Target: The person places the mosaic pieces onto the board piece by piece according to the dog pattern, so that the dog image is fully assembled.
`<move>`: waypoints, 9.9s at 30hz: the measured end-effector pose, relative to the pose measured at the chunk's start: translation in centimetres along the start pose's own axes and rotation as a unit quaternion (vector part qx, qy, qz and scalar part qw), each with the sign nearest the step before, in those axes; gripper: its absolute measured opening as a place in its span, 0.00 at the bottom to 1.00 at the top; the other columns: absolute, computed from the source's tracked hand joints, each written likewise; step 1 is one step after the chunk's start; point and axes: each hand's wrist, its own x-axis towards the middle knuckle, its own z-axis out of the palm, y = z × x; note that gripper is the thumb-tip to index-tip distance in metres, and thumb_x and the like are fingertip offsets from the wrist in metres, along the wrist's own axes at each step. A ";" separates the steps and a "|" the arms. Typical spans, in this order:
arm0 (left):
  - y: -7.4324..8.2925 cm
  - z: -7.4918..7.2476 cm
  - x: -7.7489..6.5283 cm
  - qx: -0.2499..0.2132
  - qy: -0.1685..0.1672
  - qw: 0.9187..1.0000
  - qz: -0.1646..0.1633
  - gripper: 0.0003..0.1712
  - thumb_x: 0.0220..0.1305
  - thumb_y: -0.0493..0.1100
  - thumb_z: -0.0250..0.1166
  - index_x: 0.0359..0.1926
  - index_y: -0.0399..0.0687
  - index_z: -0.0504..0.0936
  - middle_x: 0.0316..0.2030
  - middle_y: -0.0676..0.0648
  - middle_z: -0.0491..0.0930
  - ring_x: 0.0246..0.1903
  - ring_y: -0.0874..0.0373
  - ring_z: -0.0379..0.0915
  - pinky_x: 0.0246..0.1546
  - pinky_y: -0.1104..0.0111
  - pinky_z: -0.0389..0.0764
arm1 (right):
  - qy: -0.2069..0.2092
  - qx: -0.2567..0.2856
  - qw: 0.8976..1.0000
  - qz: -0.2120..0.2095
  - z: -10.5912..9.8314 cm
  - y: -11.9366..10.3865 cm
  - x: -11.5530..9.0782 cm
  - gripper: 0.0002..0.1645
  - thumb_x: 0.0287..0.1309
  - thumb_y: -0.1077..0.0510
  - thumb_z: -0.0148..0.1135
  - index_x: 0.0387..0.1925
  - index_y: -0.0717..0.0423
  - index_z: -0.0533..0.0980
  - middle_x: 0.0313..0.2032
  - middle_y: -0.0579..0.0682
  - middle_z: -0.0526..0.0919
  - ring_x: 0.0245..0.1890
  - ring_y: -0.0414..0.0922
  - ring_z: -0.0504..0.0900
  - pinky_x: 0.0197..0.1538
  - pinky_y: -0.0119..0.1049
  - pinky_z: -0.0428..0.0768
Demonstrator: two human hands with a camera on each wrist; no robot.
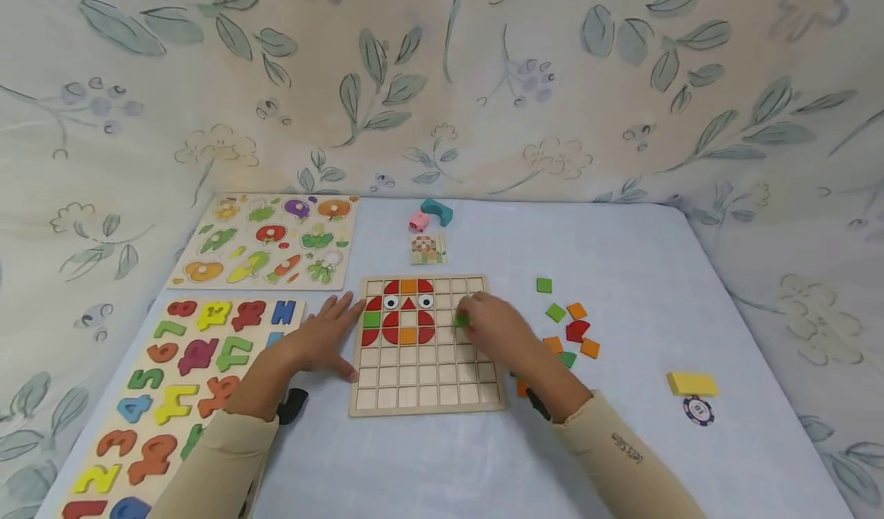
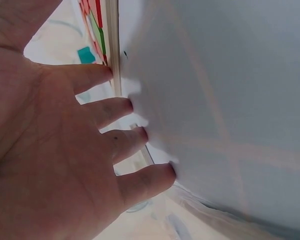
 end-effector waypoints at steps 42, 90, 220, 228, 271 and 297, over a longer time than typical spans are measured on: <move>-0.1 0.0 -0.3 -0.005 0.001 1.000 0.015 0.67 0.31 0.55 0.77 0.70 0.54 0.46 0.70 0.44 0.38 0.68 0.42 0.27 0.62 0.40 0.41 | -0.042 -0.079 0.989 0.121 -3.0 9.5 1.5 0.20 0.57 0.67 0.51 0.52 0.67 0.70 0.47 0.65 0.76 0.41 0.55 0.77 0.45 0.50 0.77; -0.1 -0.2 -0.2 0.000 -0.008 1.000 0.018 0.69 0.31 0.56 0.77 0.70 0.53 0.44 0.70 0.43 0.37 0.68 0.42 0.26 0.61 0.40 0.42 | -0.061 -0.019 0.963 -0.262 3.4 -5.2 -2.8 0.14 0.54 0.57 0.63 0.44 0.52 0.80 0.46 0.46 0.79 0.49 0.41 0.75 0.51 0.29 0.75; 0.7 -0.3 -0.2 0.006 0.000 1.000 0.011 0.66 0.31 0.53 0.77 0.70 0.53 0.47 0.70 0.42 0.39 0.68 0.40 0.29 0.59 0.38 0.46 | -0.050 -0.012 0.974 0.220 -2.6 14.3 -3.1 0.18 0.54 0.61 0.58 0.47 0.65 0.72 0.42 0.63 0.74 0.33 0.52 0.73 0.38 0.46 0.78; 0.7 -0.2 -0.2 0.005 -0.005 1.000 -0.002 0.67 0.31 0.53 0.77 0.70 0.55 0.46 0.71 0.44 0.38 0.68 0.42 0.27 0.60 0.39 0.45 | 0.033 0.025 0.996 0.084 -2.7 8.6 -2.8 0.16 0.49 0.62 0.64 0.43 0.61 0.75 0.40 0.56 0.78 0.39 0.50 0.76 0.42 0.45 0.78; 0.5 -0.7 0.0 0.011 -0.009 1.000 0.014 0.68 0.31 0.54 0.77 0.70 0.50 0.45 0.70 0.40 0.37 0.67 0.38 0.27 0.59 0.37 0.45 | -0.116 -0.073 0.991 0.008 -0.9 4.4 -9.0 0.13 0.42 0.57 0.71 0.34 0.53 0.80 0.28 0.42 0.75 0.28 0.38 0.72 0.32 0.29 0.76; 0.6 -0.2 0.1 0.008 -0.004 1.000 0.004 0.68 0.30 0.54 0.77 0.70 0.53 0.46 0.70 0.43 0.38 0.68 0.41 0.27 0.60 0.38 0.45 | -0.031 0.002 0.998 -0.054 0.5 -0.2 -4.0 0.14 0.46 0.54 0.69 0.39 0.49 0.80 0.35 0.42 0.79 0.34 0.37 0.75 0.38 0.28 0.78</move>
